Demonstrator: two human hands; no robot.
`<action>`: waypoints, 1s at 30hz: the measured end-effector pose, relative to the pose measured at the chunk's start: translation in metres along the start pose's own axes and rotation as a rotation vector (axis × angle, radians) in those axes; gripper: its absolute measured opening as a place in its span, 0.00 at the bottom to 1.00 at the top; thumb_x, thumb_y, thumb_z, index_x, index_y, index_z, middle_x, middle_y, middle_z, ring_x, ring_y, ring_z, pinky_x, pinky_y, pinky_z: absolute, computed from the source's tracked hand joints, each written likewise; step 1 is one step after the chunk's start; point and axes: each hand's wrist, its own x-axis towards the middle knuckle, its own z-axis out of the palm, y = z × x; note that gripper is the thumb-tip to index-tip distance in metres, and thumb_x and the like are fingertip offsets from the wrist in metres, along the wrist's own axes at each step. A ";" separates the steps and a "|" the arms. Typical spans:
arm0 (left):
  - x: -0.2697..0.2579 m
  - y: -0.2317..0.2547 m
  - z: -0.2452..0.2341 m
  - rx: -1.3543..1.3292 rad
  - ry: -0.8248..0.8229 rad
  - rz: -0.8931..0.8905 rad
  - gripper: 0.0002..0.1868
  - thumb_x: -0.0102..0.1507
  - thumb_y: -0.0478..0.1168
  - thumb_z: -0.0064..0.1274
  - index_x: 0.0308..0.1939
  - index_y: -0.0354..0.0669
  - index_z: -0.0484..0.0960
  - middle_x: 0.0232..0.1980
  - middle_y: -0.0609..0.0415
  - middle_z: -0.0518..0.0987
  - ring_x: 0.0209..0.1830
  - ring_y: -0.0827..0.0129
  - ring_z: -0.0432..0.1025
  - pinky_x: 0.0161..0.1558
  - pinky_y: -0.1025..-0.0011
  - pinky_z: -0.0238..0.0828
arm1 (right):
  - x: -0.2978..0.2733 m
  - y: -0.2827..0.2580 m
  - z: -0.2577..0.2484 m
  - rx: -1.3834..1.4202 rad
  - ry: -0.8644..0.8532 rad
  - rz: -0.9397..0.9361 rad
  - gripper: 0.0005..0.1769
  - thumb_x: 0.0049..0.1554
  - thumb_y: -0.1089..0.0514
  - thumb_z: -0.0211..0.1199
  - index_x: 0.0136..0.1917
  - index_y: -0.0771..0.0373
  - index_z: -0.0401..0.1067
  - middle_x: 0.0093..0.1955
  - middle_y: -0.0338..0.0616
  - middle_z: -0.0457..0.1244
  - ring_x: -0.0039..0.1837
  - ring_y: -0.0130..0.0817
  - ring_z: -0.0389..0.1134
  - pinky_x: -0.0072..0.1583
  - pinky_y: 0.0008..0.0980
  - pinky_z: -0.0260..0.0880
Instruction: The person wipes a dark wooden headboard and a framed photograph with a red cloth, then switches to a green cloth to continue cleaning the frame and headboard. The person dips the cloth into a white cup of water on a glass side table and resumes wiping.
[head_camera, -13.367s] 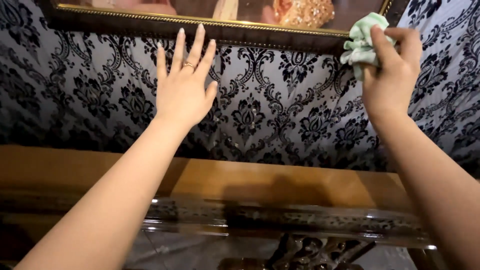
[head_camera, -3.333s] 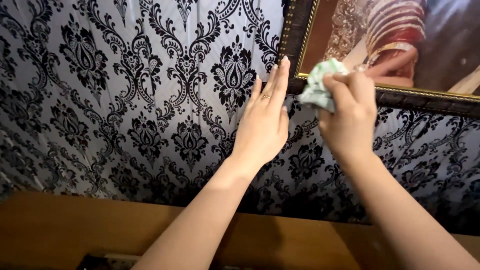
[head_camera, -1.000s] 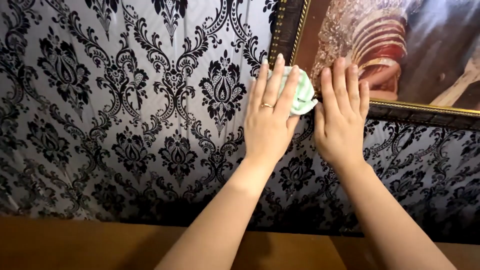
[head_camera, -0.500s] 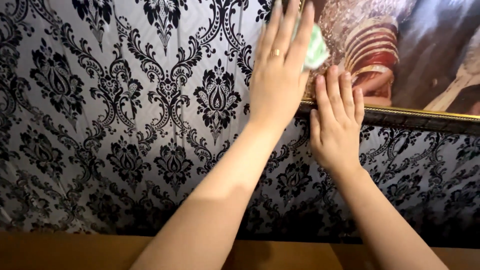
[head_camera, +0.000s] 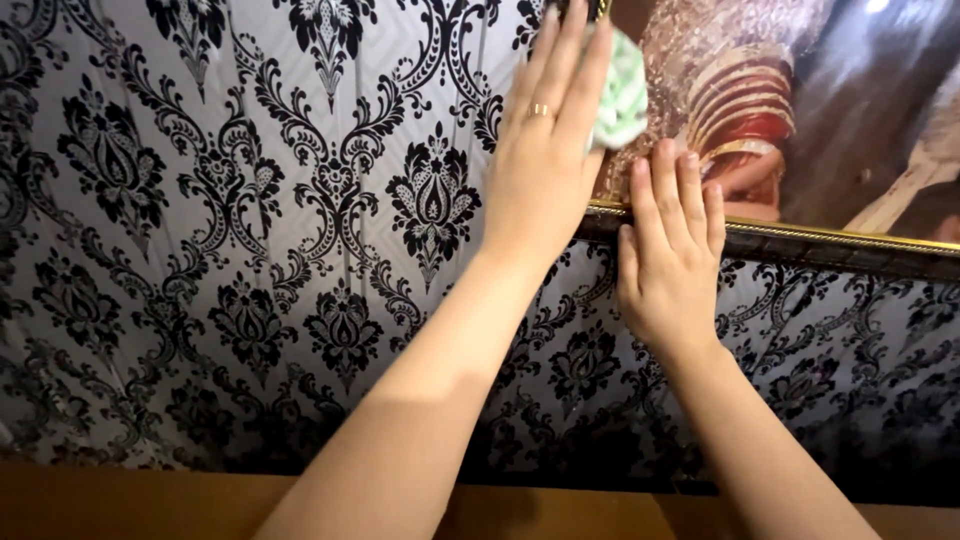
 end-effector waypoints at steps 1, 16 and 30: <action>-0.009 -0.001 -0.002 0.002 0.001 -0.001 0.49 0.73 0.49 0.74 0.84 0.61 0.49 0.88 0.62 0.45 0.92 0.65 0.42 0.96 0.58 0.47 | 0.000 -0.001 0.000 0.001 0.001 -0.002 0.35 0.64 0.63 0.52 0.83 0.72 0.53 0.86 0.59 0.44 0.86 0.50 0.40 0.82 0.48 0.33; -0.017 -0.004 -0.012 0.067 -0.026 0.028 0.44 0.71 0.53 0.73 0.80 0.57 0.57 0.85 0.61 0.51 0.88 0.66 0.48 0.91 0.64 0.46 | 0.059 0.025 0.011 -0.049 0.048 -0.037 0.33 0.74 0.63 0.50 0.87 0.64 0.43 0.88 0.52 0.34 0.89 0.44 0.31 0.86 0.49 0.22; -0.013 -0.009 -0.016 -0.087 0.005 0.080 0.47 0.67 0.46 0.76 0.80 0.50 0.57 0.86 0.55 0.51 0.89 0.62 0.50 0.91 0.63 0.48 | 0.118 0.046 -0.017 -0.075 0.192 -0.080 0.29 0.76 0.70 0.56 0.84 0.85 0.53 0.85 0.70 0.44 0.84 0.57 0.36 0.79 0.56 0.24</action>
